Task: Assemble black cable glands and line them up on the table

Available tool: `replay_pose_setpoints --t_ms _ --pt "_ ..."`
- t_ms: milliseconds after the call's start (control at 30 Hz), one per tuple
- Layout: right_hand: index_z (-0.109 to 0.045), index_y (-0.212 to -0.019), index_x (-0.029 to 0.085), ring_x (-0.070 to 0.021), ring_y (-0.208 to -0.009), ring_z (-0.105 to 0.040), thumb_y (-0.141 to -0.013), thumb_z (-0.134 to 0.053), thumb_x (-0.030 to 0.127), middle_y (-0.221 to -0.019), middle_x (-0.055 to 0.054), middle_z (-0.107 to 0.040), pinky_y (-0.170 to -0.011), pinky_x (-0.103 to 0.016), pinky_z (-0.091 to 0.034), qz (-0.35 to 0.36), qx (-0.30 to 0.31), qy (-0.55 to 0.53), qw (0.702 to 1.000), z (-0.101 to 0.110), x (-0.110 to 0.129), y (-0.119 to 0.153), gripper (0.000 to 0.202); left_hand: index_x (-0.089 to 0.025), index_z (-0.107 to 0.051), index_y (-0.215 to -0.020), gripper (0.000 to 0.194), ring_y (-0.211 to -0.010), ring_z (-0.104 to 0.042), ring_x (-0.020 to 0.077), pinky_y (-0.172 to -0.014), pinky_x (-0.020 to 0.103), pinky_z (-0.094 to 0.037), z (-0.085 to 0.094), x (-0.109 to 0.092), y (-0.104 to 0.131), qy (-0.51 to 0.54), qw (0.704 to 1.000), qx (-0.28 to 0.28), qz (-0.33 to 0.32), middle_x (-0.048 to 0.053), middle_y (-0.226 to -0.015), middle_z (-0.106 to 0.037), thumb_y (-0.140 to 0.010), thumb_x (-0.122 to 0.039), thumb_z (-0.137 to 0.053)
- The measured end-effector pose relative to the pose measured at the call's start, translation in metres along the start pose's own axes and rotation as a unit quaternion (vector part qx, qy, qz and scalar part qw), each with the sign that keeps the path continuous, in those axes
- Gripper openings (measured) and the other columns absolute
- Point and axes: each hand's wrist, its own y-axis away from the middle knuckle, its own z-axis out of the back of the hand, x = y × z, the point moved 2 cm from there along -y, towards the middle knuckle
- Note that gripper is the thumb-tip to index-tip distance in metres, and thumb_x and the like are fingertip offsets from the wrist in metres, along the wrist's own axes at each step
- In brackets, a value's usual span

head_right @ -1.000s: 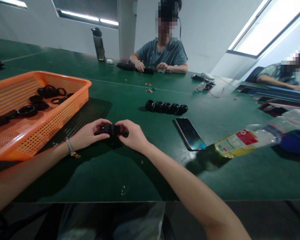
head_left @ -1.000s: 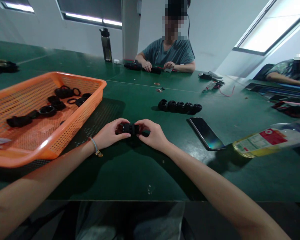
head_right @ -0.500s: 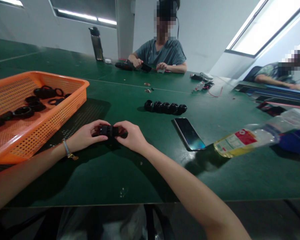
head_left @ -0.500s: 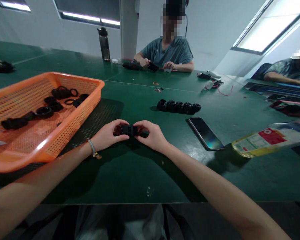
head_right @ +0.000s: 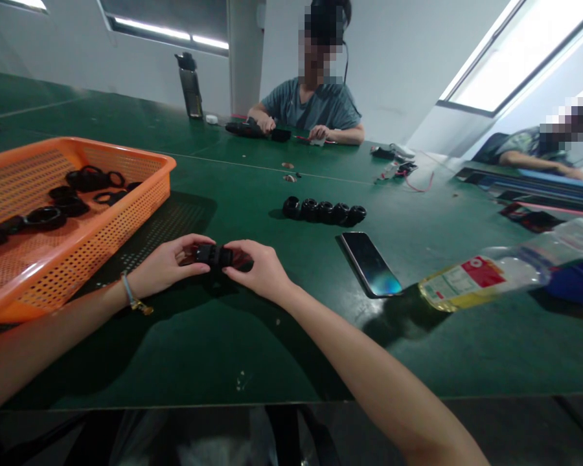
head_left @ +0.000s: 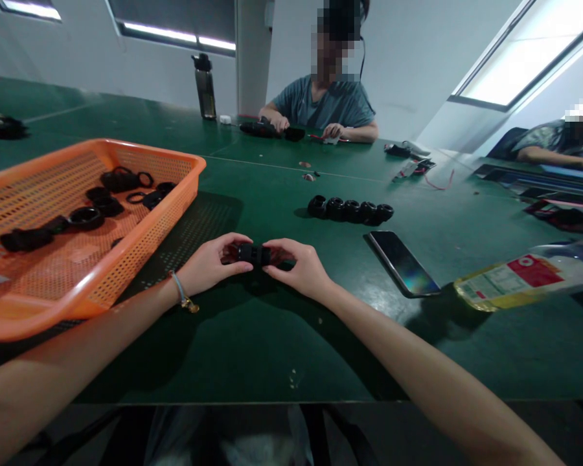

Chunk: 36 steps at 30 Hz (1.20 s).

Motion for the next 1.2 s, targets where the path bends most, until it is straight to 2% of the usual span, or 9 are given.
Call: replay_pose_setpoints --t_ms 133,400,700,833,933,1033,1200 --pt "-0.063 -0.099 0.018 -0.0132 -0.073 -0.065 -0.071 -0.064 0.018 -0.09 -0.004 -0.067 -0.068 -0.029 -0.058 0.0 0.007 0.012 1.0 0.0013 0.0005 0.0003 0.028 -0.014 -0.054 -0.102 0.052 -0.086 -0.062 0.0216 -0.085 0.041 -0.05 -0.0006 0.0001 0.0004 0.013 1.0 -0.006 0.011 0.007 -0.093 -0.064 -0.061 -0.041 -0.069" --pt "-0.056 -0.105 0.02 -0.013 -0.076 -0.066 -0.069 -0.064 0.012 -0.088 -0.001 -0.067 -0.074 -0.031 -0.056 -0.013 0.003 0.019 1.0 -0.0007 -0.0008 0.0027 0.038 -0.014 -0.055 -0.101 0.05 -0.086 -0.063 0.0214 -0.085 0.043 -0.051 -0.0014 0.0004 0.0013 0.024 1.0 0.0 0.009 0.005 -0.092 -0.064 -0.061 -0.039 -0.071" --pt "-0.057 -0.095 0.019 -0.0127 -0.075 -0.065 -0.07 -0.062 0.011 -0.086 -0.001 -0.066 -0.072 -0.028 -0.055 0.002 0.009 0.051 0.999 -0.0009 0.0031 0.0049 0.027 -0.014 -0.055 -0.101 0.051 -0.084 -0.062 0.0206 -0.084 0.042 -0.051 -0.0026 0.0006 0.002 0.029 0.999 0.007 0.016 0.005 -0.09 -0.064 -0.06 -0.038 -0.072" --pt "-0.056 -0.096 0.019 -0.0127 -0.074 -0.065 -0.07 -0.062 0.011 -0.086 -0.002 -0.066 -0.071 -0.028 -0.056 -0.007 0.013 0.04 0.999 -0.0011 0.0032 0.0046 0.027 -0.014 -0.054 -0.112 0.057 -0.085 -0.061 0.0191 -0.084 0.039 -0.051 -0.002 0.0026 0.0028 0.031 0.999 0.011 -0.003 0.004 -0.095 -0.062 -0.063 -0.038 -0.071" --pt "-0.056 -0.096 0.019 -0.0125 -0.073 -0.065 -0.069 -0.062 0.011 -0.085 -0.001 -0.067 -0.071 -0.028 -0.056 -0.015 0.019 0.036 0.999 -0.0013 0.0025 0.005 0.029 -0.017 -0.054 -0.12 0.061 -0.084 -0.059 0.0176 -0.08 0.035 -0.051 -0.0004 0.0027 0.0035 -0.021 0.999 0.021 -0.028 0.003 -0.096 -0.057 -0.066 -0.041 -0.069" --pt "-0.056 -0.096 0.019 -0.0126 -0.072 -0.066 -0.067 -0.062 0.01 -0.083 -0.001 -0.067 -0.07 -0.027 -0.055 -0.02 0.024 0.039 0.999 -0.0017 0.0025 0.0057 0.031 -0.019 -0.059 -0.117 0.054 -0.082 -0.056 0.0173 -0.075 0.032 -0.049 0.002 0.0003 0.0036 -0.096 0.993 0.037 -0.053 0.002 -0.091 -0.053 -0.07 -0.044 -0.066" --pt "-0.057 -0.095 0.019 -0.0124 -0.071 -0.066 -0.066 -0.062 0.009 -0.081 -0.001 -0.067 -0.069 -0.027 -0.055 -0.014 0.025 0.042 0.999 -0.0021 0.0041 0.0064 0.03 -0.019 -0.061 -0.115 0.049 -0.084 -0.055 0.017 -0.077 0.029 -0.048 0.0042 -0.0011 0.0026 -0.112 0.99 0.058 -0.067 0.002 -0.091 -0.054 -0.071 -0.043 -0.064"
